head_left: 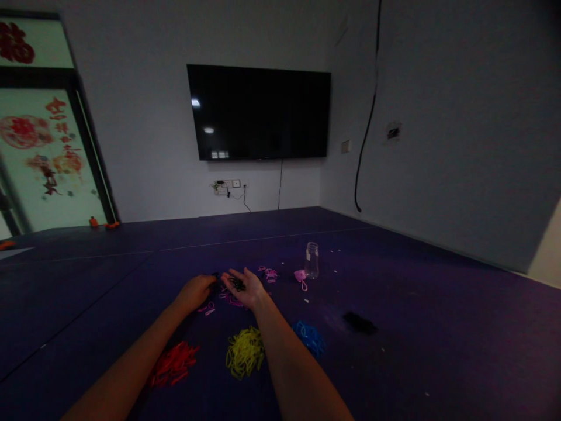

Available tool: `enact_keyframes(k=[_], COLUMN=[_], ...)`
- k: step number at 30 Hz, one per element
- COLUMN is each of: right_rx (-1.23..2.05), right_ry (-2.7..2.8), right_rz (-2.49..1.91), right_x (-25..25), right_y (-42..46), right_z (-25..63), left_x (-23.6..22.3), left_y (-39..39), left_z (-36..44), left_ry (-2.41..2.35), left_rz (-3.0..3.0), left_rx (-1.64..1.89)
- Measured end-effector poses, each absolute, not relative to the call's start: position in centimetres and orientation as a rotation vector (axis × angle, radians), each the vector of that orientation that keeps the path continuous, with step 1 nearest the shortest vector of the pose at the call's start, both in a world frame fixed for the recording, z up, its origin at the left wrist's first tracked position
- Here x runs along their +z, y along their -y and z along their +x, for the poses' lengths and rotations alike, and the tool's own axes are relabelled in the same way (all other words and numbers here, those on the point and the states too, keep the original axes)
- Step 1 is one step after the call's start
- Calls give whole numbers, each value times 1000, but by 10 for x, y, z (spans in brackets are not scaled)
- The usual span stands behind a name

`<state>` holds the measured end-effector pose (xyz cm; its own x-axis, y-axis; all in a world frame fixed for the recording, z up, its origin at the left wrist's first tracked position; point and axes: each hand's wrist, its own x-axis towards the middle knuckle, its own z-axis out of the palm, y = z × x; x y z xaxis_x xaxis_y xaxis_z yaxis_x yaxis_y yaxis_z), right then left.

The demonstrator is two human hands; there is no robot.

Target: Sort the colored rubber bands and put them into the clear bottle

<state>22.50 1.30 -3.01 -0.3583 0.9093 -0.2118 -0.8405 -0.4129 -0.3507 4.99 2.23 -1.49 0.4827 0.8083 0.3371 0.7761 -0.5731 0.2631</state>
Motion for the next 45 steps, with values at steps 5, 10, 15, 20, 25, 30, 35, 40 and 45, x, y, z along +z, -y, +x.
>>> enact_keyframes(k=[5,10,15,20,25,30,35,40,45], right_rx=[1952,1954,1958,1975,1987,1995,2002,1996,1988], right_ry=[242,310,357,338,269,234,237,244,277], right_rz=[-476,-478,-419,-449,-478,-479,-487,-484,-501], right_x=[-30,-33,-34,-34,-35,-33,-29,-30,-32], right_y=[-13,-15,-15,-15,-18,-17,-13,-14,-16], right_z=[225,223,221,222,223,223,224,224,224], left_x=[-12,-2,2,0,-4,-19,-34,-38,-38], left_y=[-22,-17,-9,-15,-36,-47,-47,-44,-43], left_z=[55,72,86,79,45,9,2,4,1], left_ry=[-1415,-1356,-1242,-1276,-1503,-1658,-1528,-1467,-1502], left_rz=[2612,2506,2448,2416,2395,2425,2557,2638,2653], left_rx=[841,1095,1171,1194,1204,1101,1004,991,1004])
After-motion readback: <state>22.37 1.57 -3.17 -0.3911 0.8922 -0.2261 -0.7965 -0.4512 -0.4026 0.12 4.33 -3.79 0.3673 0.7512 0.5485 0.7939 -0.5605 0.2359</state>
